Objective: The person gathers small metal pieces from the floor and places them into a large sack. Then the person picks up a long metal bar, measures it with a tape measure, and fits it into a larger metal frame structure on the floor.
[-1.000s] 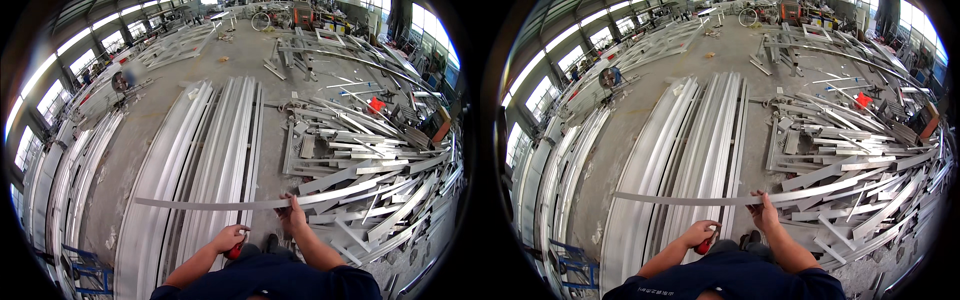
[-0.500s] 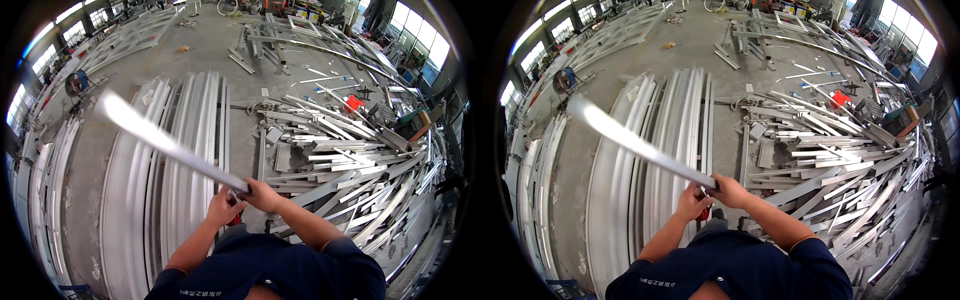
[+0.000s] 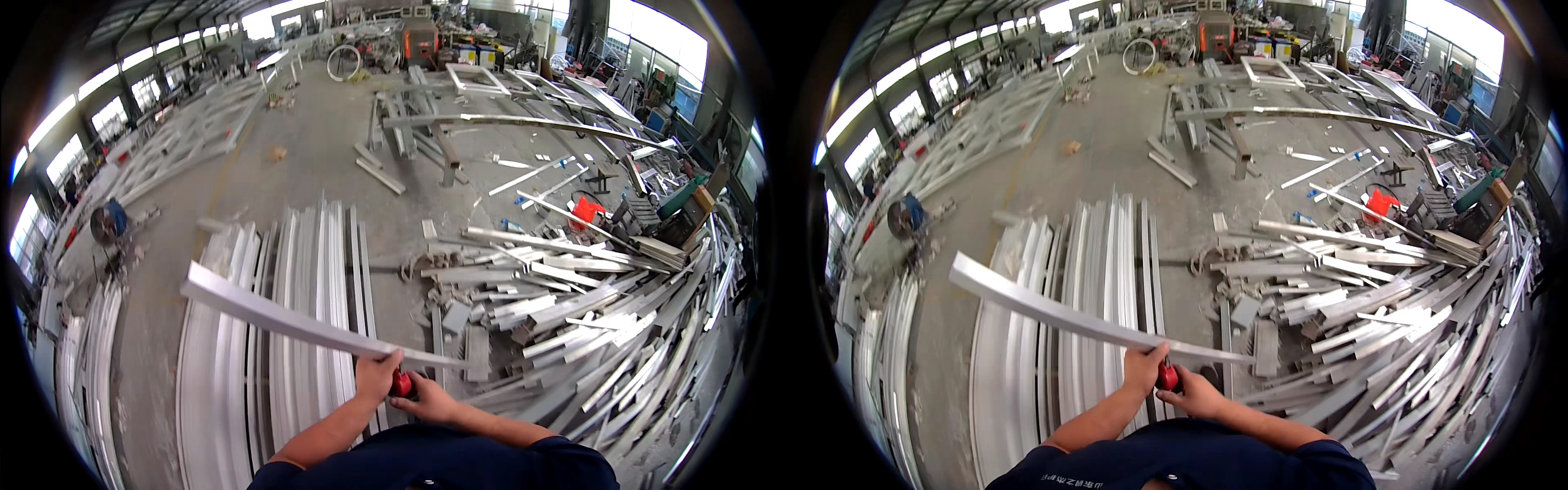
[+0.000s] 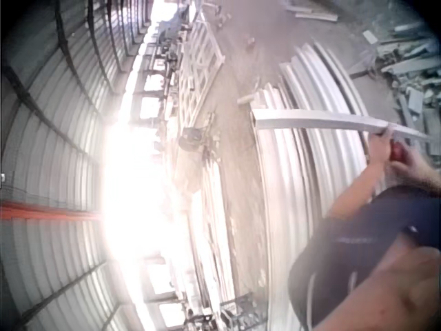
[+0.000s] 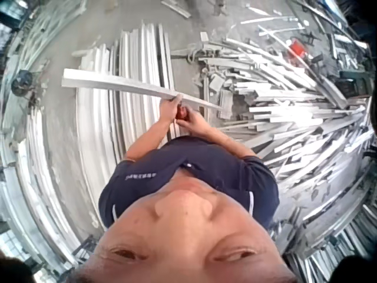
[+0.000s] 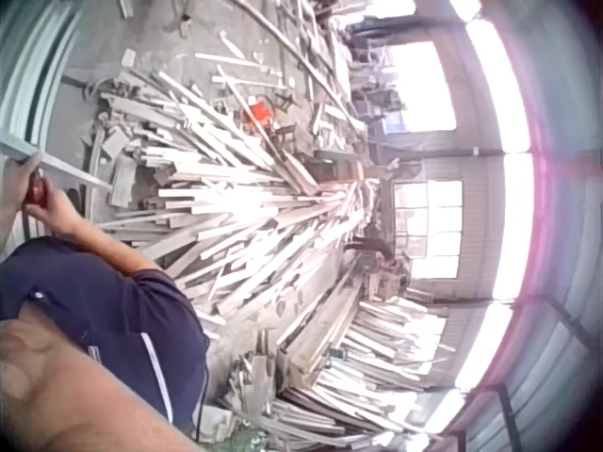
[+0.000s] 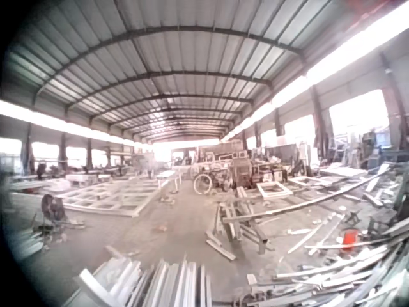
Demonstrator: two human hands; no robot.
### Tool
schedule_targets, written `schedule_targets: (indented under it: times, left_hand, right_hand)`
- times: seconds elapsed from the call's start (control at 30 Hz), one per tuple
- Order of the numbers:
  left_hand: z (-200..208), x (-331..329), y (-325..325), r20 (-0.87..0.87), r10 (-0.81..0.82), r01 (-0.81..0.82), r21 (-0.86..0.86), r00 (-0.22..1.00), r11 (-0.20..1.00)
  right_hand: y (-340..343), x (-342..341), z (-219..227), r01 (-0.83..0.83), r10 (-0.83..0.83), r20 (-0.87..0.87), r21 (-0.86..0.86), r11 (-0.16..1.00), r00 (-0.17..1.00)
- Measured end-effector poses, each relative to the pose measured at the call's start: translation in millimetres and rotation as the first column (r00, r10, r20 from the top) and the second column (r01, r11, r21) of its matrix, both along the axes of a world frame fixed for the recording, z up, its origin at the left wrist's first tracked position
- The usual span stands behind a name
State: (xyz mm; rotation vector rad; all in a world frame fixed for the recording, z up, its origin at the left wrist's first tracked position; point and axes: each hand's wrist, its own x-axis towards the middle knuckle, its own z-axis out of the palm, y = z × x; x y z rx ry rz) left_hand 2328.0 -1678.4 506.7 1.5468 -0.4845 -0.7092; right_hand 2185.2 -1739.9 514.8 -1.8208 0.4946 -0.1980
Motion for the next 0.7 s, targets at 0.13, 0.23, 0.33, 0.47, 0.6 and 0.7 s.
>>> schedule_targets:
  times: [0.13,0.23,0.33,0.47,0.6,0.7]
  left_hand:
    - [6,72,-86,-0.028,0.039,-0.04,-0.042,0.999,0.998]
    - [13,144,-136,0.222,-0.019,0.013,0.025,0.975,1.0]
    - [19,220,-187,0.608,0.007,-0.004,-0.007,0.794,1.0]
    - [36,312,-259,0.216,0.263,-0.129,-0.489,0.94,0.863]
    - [42,437,-308,-0.1,0.252,-0.259,-0.616,0.962,0.744]
    - [101,511,-382,-0.097,0.288,-0.277,-0.664,0.953,0.695]
  right_hand:
    - [-90,82,3,-0.033,0.025,-0.067,-0.113,0.993,0.997]
    - [-160,143,25,-0.09,0.087,-0.042,-0.081,0.993,0.995]
    - [-222,190,17,-0.086,0.061,0.077,0.385,0.919,0.995]
    - [-322,255,-10,-0.02,-0.162,0.139,0.814,0.581,0.977]
    - [-422,320,-7,0.061,-0.363,0.109,0.903,0.426,0.925]
    - [-513,347,-27,-0.007,-0.313,0.053,0.989,0.147,0.948]
